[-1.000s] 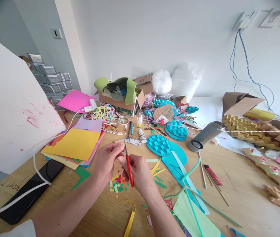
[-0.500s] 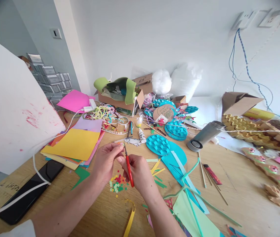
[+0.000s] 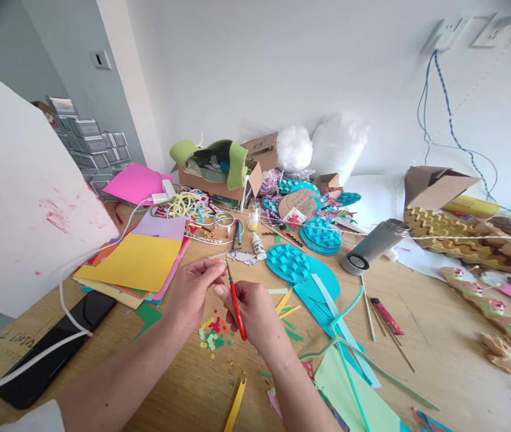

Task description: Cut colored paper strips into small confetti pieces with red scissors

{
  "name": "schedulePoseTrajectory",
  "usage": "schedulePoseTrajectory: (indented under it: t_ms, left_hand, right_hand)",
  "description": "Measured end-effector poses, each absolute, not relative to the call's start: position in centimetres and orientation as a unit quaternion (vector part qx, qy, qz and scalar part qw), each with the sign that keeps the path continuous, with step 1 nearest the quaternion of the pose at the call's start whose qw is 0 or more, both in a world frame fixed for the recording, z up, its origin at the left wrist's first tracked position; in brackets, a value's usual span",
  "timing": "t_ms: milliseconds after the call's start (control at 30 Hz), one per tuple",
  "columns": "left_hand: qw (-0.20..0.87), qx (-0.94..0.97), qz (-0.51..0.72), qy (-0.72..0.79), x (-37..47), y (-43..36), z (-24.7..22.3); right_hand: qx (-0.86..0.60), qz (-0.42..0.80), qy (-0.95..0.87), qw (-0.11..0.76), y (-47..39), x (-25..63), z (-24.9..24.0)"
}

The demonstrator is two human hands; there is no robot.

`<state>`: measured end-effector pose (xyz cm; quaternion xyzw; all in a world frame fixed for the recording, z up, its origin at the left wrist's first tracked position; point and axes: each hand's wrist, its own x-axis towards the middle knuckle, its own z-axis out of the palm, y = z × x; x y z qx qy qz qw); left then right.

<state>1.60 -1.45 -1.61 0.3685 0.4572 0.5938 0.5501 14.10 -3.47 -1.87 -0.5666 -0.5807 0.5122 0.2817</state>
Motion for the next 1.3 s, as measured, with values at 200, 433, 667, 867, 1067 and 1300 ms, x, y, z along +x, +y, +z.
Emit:
schedulePoseTrajectory:
  t_ms: [200,433,667,867,1067,1300]
  left_hand:
    - [0.556,0.381,0.578,0.46,1.1,-1.2,-1.3]
    - [0.566,0.396,0.564,0.453,0.8,-1.0,-1.2]
    - [0.575,0.406,0.549,0.45,0.5,-0.7,-1.1]
    - [0.616,0.381,0.533,0.437,0.4,-0.7,-1.2]
    - [0.621,0.372,0.538,0.432,0.7,-0.8,-1.3]
    - [0.614,0.381,0.537,0.436,0.6,-0.6,-1.2]
  right_hand:
    - [-0.565,0.516,-0.579,0.281,-3.4,14.1,-2.1]
    - [-0.562,0.508,-0.595,0.27,-3.5,14.3,-1.8]
    - [-0.565,0.51,-0.591,0.267,-3.4,14.4,-1.7]
    - [-0.571,0.504,-0.589,0.269,-3.5,14.3,-1.6]
    - [-0.567,0.502,-0.595,0.269,-3.5,14.3,-1.8]
    - [-0.565,0.497,-0.604,0.262,-3.5,14.5,-1.7]
